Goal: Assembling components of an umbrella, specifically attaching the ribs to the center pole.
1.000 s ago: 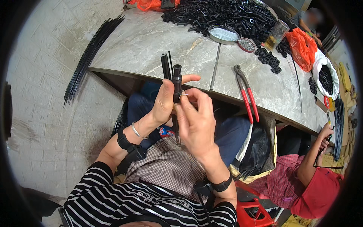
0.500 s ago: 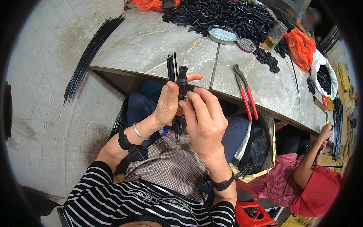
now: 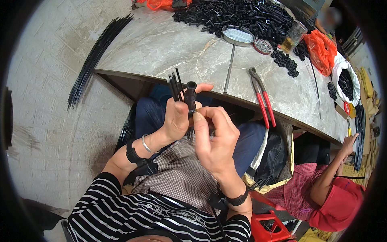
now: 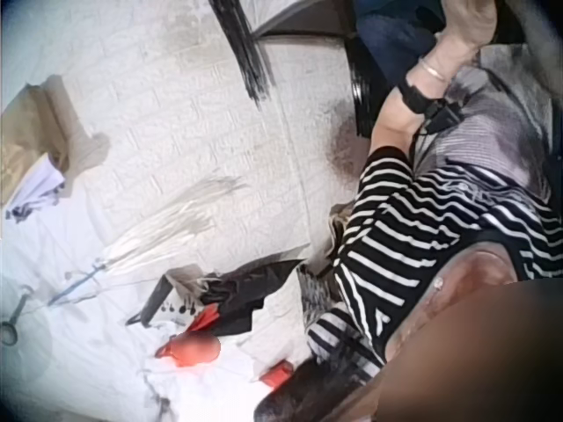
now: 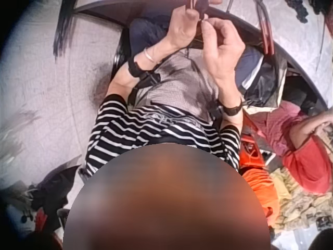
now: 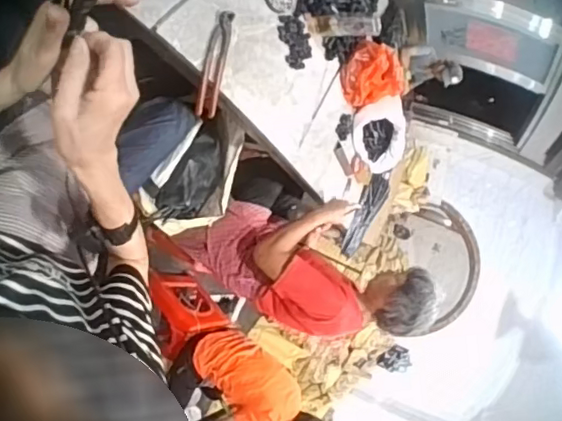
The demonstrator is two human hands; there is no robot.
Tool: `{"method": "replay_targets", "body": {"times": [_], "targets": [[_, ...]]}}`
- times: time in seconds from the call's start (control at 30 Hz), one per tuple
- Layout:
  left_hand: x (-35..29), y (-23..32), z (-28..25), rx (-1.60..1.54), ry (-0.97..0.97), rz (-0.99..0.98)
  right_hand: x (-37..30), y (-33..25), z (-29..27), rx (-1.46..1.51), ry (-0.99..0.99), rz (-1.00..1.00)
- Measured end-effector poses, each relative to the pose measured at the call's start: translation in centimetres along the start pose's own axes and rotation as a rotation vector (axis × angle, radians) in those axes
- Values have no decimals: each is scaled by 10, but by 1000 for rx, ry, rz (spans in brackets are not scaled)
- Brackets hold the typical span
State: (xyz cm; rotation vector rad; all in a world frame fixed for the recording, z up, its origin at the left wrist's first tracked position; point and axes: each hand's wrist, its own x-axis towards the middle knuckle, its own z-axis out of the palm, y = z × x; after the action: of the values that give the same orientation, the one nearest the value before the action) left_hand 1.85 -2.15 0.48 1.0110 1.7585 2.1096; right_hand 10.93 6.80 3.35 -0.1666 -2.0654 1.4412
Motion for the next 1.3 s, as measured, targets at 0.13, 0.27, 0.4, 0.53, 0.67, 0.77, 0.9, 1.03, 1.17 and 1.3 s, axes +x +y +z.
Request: {"method": "replay_targets", "body": {"times": [0.13,0.27,0.4,0.53,0.67,0.77,0.9,1.03,1.17,1.3], "targets": [[-4,2,3,16,33,47,2,-8,-13,446,-121,428],[-12,12,4,-80,-36,-30,7,-1,-31,814,-343,631],[1,18,2,-95,-198,-73,21,-2,-55,424,-470,552],[34,32,-24,-191,-270,-244,44,46,-85,-920,-159,-106],[55,35,-16,-227,-243,-205,47,100,-107,-1242,-164,-51],[53,27,-16,-160,-249,-145,49,106,-107,-1277,-192,-14],[55,27,-8,-189,-169,-228,53,112,-124,-1183,-231,141],[56,17,-12,-162,-135,-238,31,47,-116,-325,-338,359],[55,10,-11,-106,-143,-231,4,22,-97,-125,-438,374],[54,4,-10,-102,-159,-227,3,11,-90,-289,-428,140]]}}
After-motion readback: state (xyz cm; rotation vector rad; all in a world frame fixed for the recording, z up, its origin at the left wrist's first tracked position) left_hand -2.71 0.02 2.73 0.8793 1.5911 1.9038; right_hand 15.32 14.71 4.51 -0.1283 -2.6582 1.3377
